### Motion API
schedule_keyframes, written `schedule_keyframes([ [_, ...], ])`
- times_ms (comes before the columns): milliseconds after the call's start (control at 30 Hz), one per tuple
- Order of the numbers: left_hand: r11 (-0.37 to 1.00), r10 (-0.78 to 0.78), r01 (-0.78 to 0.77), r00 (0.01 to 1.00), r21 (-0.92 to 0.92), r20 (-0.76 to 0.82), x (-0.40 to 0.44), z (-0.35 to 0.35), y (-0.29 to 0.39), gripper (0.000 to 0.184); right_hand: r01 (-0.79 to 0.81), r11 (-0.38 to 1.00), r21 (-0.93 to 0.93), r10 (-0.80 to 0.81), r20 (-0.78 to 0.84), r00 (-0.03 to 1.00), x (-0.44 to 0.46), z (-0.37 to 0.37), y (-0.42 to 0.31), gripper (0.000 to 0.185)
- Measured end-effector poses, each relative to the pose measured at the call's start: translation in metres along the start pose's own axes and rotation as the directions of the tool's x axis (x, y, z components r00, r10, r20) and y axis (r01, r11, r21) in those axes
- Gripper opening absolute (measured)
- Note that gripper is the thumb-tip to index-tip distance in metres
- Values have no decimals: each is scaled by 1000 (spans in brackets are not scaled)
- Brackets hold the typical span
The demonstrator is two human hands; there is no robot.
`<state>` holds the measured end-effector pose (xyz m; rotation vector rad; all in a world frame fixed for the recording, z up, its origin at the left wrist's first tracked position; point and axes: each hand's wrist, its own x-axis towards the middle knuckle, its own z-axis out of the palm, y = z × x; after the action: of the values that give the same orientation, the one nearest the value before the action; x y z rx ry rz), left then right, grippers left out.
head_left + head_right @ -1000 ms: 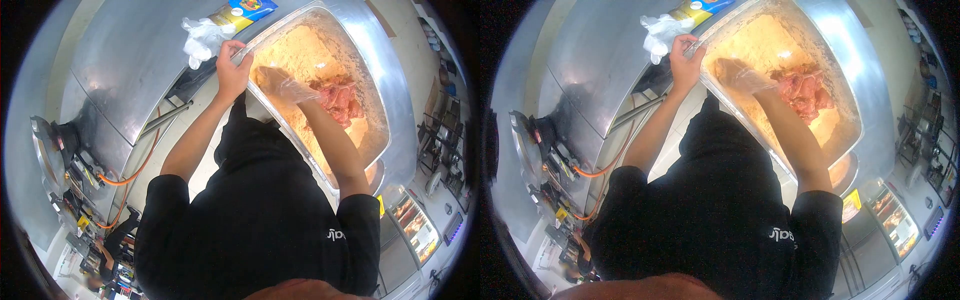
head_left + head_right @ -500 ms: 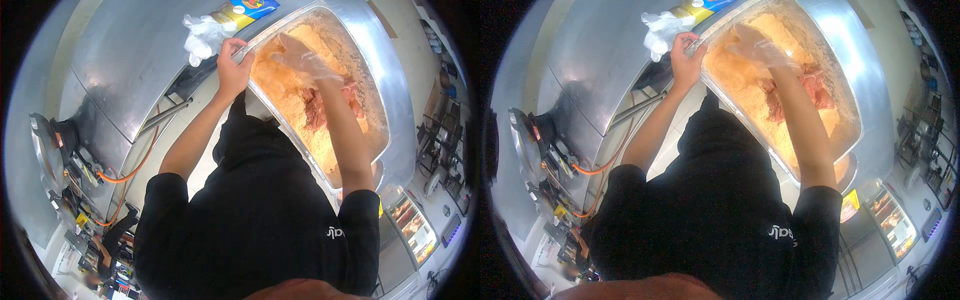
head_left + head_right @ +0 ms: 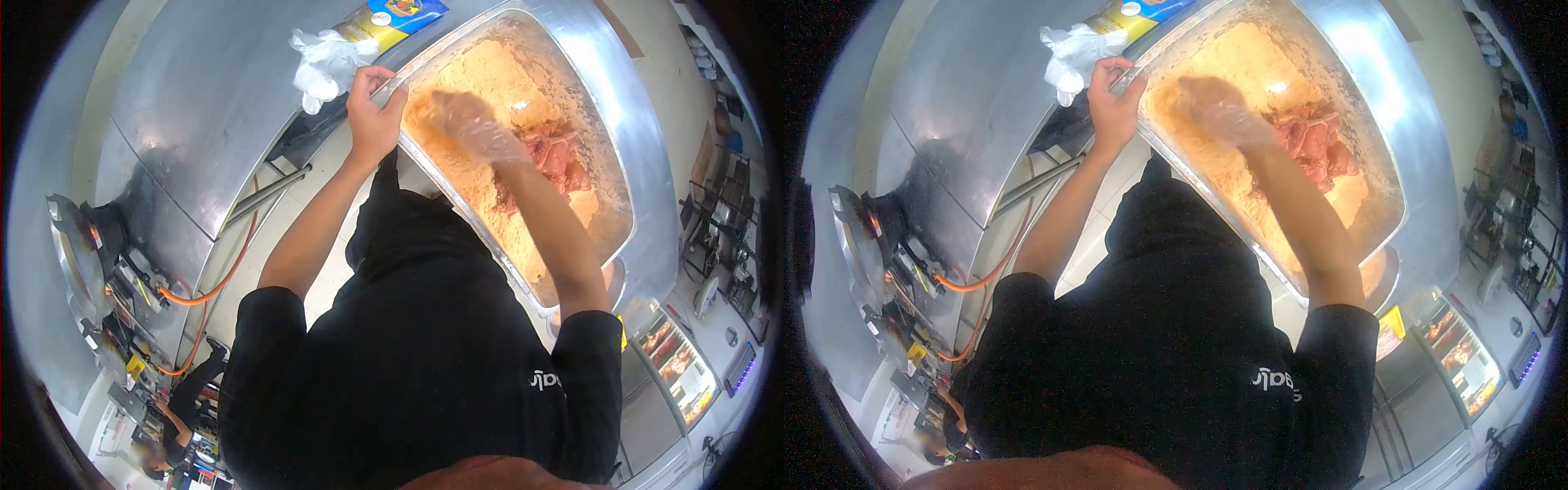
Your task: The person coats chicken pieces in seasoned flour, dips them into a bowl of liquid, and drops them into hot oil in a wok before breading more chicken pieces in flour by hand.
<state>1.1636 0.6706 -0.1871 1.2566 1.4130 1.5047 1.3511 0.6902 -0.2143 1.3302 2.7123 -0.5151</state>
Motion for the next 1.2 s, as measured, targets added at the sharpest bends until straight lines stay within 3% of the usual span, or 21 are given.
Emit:
schedule_keyframes([
  [67,1000,-30,30,1000,-4,9,-2,-2,-1,25,49,989,-138,-82,-243,967,0,-6,13,41],
  [167,999,-38,38,999,-2,14,-1,-2,-2,25,-199,980,-10,196,-131,972,11,-46,19,43],
  [267,999,-37,37,999,-10,9,-1,-2,-1,25,-185,950,252,171,75,982,19,-75,9,43],
  [367,998,-56,56,998,9,19,-2,-3,-3,25,-349,813,466,316,151,937,33,-85,26,47],
  [467,999,-29,29,999,25,17,-2,-2,1,25,-417,791,447,411,116,904,39,-58,20,48],
  [533,999,-31,31,999,7,21,-1,-2,4,26,-97,953,287,93,28,995,35,-24,9,48],
  [600,1000,-28,28,999,3,18,-1,-2,-1,26,78,966,248,-69,-47,997,21,16,-4,47],
  [667,999,-49,49,999,-2,19,-3,-3,-2,26,90,933,349,-34,-164,986,4,28,-26,47],
  [700,998,-69,69,997,-6,26,-4,-4,0,26,-37,929,369,5,90,996,0,25,-22,54],
  [800,1000,-3,3,1000,15,15,-2,-2,-2,26,-159,702,694,-12,234,972,-2,2,-14,60],
  [867,999,35,-35,999,31,17,2,-1,-1,26,-139,443,886,44,134,990,-10,20,-16,54],
  [933,999,18,-18,1000,35,18,3,0,3,25,-114,476,872,136,55,989,-7,22,-16,49],
  [1000,1000,4,-4,999,4,39,9,2,-5,26,-148,763,629,219,-36,975,1,13,-23,46],
  [1067,1000,-17,18,998,-14,60,14,4,-10,26,-206,363,909,342,76,937,3,14,-1,51],
  [1133,999,-44,47,996,-26,82,19,6,-13,26,-193,299,934,461,36,887,10,12,21,54],
  [1200,1000,-19,17,997,22,80,22,8,-15,27,-213,609,764,554,-216,804,14,-7,31,56],
])
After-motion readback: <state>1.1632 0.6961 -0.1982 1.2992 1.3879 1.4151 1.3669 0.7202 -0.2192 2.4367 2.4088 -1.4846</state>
